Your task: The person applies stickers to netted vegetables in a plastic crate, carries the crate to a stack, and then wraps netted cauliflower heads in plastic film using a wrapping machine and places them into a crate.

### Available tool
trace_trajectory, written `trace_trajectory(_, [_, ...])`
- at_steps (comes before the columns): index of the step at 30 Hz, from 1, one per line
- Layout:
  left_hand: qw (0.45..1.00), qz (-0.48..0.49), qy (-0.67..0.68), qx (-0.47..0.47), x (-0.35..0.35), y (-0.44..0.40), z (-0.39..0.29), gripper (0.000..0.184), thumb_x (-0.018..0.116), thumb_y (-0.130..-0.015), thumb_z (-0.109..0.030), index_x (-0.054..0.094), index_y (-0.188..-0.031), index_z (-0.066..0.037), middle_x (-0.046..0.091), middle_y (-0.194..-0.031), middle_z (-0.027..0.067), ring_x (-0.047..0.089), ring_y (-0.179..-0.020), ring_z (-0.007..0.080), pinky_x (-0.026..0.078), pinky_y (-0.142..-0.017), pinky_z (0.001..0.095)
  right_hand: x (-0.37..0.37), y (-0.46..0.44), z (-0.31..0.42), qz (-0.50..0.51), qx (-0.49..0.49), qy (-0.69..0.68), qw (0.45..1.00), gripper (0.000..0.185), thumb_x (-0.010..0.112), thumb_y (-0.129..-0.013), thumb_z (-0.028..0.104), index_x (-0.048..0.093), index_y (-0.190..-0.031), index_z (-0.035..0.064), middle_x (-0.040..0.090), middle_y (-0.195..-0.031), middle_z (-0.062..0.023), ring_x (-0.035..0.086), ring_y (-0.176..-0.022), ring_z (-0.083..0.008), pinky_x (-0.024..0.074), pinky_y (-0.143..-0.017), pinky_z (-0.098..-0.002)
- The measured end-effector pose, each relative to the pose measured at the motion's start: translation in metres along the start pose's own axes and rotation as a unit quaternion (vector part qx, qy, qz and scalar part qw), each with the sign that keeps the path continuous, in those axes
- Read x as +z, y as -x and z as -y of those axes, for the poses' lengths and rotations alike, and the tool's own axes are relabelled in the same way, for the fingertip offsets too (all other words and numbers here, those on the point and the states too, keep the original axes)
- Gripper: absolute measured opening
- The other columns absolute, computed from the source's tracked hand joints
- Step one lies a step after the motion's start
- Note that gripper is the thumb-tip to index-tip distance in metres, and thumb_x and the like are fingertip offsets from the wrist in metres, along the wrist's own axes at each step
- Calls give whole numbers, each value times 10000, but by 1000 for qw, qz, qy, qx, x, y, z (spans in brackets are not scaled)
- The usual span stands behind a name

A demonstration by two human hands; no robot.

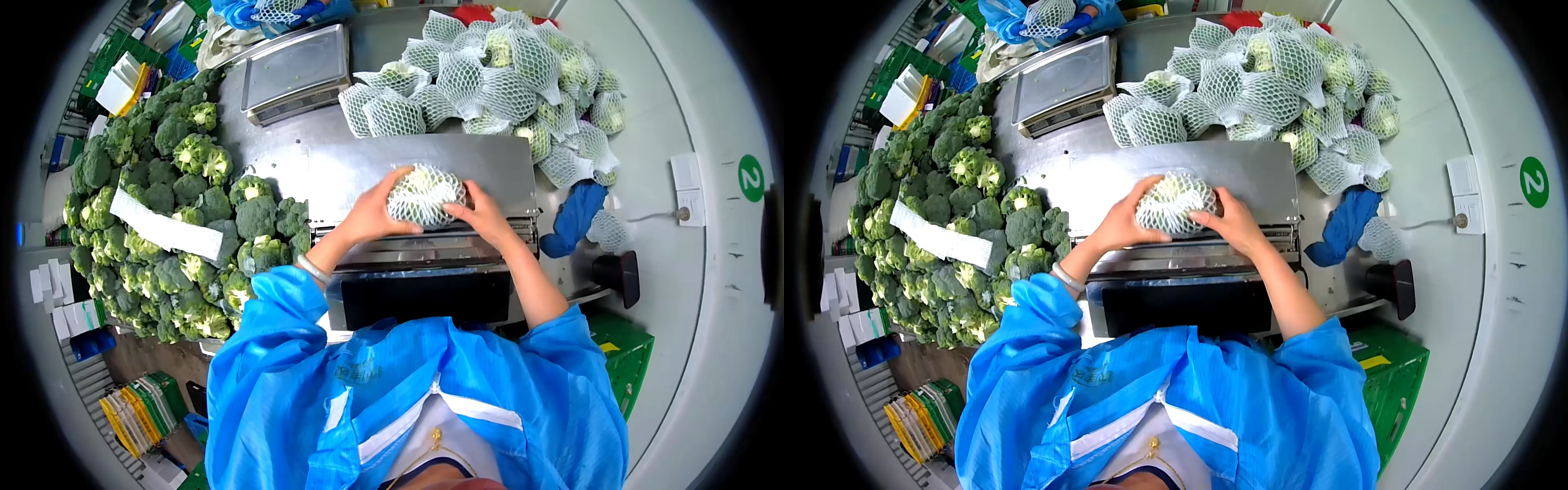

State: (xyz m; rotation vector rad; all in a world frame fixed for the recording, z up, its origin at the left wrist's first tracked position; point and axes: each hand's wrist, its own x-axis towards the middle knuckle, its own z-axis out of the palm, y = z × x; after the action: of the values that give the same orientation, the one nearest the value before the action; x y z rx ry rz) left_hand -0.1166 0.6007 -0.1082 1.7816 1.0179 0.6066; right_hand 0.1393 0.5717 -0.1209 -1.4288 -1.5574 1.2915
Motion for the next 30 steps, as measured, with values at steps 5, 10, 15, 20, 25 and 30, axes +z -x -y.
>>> trace_trajectory(5, [929,56,315,-185,-2,46,-44,819,828,-745,-323,427,-1381,2,606,-1259,149,583,-1151,249,456,-1002,361,-15,52,51,106,72,-17,992,592,672,-867,470,587,-1131,-52,674,-987,-191,630,-876,-216,485,-810,-353])
trace_trajectory(10, [782,149,453,-402,20,121,-66,741,504,-926,-599,377,-1437,-78,564,-1313,135,577,-1175,263,519,-927,435,1,145,68,194,206,-158,946,492,641,-920,427,628,-1030,-53,682,-871,-111,659,-776,-146,546,-695,-281])
trace_trajectory(15, [713,154,559,-394,70,183,11,705,522,-953,-520,366,-1430,-24,540,-1324,201,568,-1191,279,492,-998,418,39,186,2,69,294,-179,936,419,596,-958,382,573,-788,0,630,-627,-78,619,-515,-142,497,-467,-262])
trace_trajectory(20, [844,1,401,-355,91,227,30,430,484,-1018,-361,646,-938,30,692,-833,124,682,-726,180,573,-693,286,76,204,-56,-149,212,-126,958,496,531,-997,365,520,-637,24,494,-525,-8,440,-467,-76,334,-436,-297])
trace_trajectory(25, [944,-188,35,-268,107,230,72,390,518,-1002,-350,572,-765,-45,565,-560,66,563,-480,142,459,-451,320,86,221,-87,-270,172,252,913,464,520,-964,391,588,-725,0,615,-668,-233,619,-651,-413,472,-592,-509])
trace_trajectory(30, [896,-128,-426,-10,120,202,77,251,587,-917,-235,493,-726,-101,571,-550,105,607,-509,285,450,-448,419,110,201,-108,-277,-39,467,838,268,559,-933,269,524,-735,91,604,-613,-132,645,-602,-288,506,-523,-400])
